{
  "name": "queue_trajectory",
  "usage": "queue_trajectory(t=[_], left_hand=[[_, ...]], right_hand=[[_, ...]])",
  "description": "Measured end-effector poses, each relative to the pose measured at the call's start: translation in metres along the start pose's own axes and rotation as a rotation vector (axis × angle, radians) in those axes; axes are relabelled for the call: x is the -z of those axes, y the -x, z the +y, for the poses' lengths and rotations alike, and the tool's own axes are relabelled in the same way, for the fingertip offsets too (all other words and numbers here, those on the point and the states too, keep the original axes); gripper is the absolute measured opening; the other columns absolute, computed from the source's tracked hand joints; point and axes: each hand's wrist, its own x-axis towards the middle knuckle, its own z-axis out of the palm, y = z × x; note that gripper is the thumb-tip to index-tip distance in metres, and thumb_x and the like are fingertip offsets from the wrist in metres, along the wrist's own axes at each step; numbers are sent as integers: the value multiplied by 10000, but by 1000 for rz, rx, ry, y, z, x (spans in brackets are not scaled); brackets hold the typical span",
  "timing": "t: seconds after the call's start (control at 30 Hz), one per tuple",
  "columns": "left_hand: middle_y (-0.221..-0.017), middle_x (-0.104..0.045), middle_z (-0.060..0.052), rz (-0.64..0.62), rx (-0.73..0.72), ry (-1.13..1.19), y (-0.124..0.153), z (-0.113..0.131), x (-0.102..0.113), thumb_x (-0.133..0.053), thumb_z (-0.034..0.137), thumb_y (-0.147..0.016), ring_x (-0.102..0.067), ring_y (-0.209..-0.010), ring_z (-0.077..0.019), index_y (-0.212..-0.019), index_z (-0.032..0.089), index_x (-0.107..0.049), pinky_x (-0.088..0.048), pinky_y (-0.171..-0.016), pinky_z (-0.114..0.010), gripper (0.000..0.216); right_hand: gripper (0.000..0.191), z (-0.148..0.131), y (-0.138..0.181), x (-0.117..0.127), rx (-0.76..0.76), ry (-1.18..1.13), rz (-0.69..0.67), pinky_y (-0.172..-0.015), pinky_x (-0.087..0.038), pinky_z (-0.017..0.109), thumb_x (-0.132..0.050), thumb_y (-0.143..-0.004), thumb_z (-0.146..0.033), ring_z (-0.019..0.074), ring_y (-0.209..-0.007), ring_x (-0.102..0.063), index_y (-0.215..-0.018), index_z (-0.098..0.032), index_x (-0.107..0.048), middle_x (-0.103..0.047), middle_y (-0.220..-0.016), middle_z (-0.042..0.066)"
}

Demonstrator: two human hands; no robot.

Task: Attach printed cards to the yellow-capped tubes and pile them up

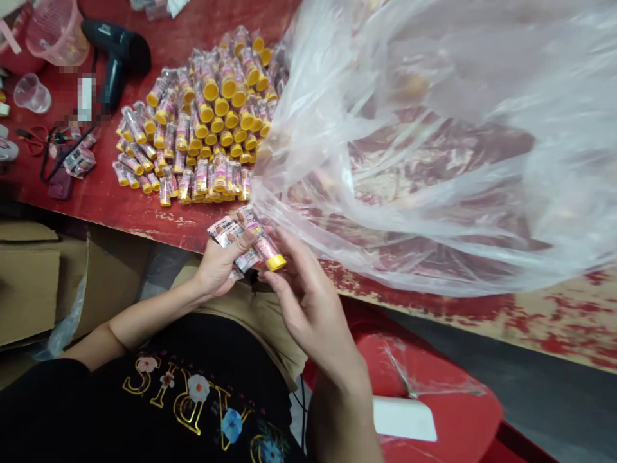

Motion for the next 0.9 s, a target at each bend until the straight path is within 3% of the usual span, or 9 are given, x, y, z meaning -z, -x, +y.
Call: queue_trajectory(t=[0.07,0.13,0.3,0.47,0.73,0.9], left_hand=[[-840,-747,9,-40,44,4,2,6,1,-1050,442,-443,-699,-766,-150,-924,168,-679,-561,-822,-317,666],[-802,-735,18,-70,71,-21,4,10,2,-1058,443,-406,-696,-752,-151,-919,171,-674,-556,-810,-315,696],[-798,-727,10,-74,79,-86,10,15,10,-1060,445,-390,-688,-758,-160,-895,174,-670,-551,-831,-342,694],[-795,-708,17,-64,40,-91,13,20,14,-1059,441,-391,-649,-728,-134,-859,173,-671,-552,-812,-330,665],[-792,-703,18,33,21,-61,9,18,33,-1060,431,-368,-631,-729,-123,-844,165,-675,-536,-777,-305,668],[-791,-711,18,69,25,0,5,23,45,-1066,392,-358,-642,-728,-122,-840,155,-680,-554,-778,-310,660]], right_hand=[[474,3,2,0,41,-30,63,-993,-615,415,-668,-989,-296,254,-1157,-734,-1459,-353,-640,-701,-1407,61],[443,5,2,-2,78,-49,171,-875,-643,373,-724,-952,-246,218,-1005,-764,-1377,-368,-712,-763,-1278,35],[375,2,-6,-9,152,-26,217,-752,-635,317,-749,-920,-183,187,-892,-757,-1262,-333,-784,-805,-1049,36],[353,-2,-9,-22,247,33,353,-703,-613,288,-766,-892,-122,161,-804,-748,-1175,-327,-820,-810,-923,23],[232,6,-17,-47,201,44,372,-630,-583,285,-772,-894,-170,159,-735,-722,-1084,-282,-844,-794,-860,28],[289,10,-22,-57,250,89,343,-631,-577,281,-771,-892,-159,163,-771,-726,-1146,-285,-826,-794,-912,34]])
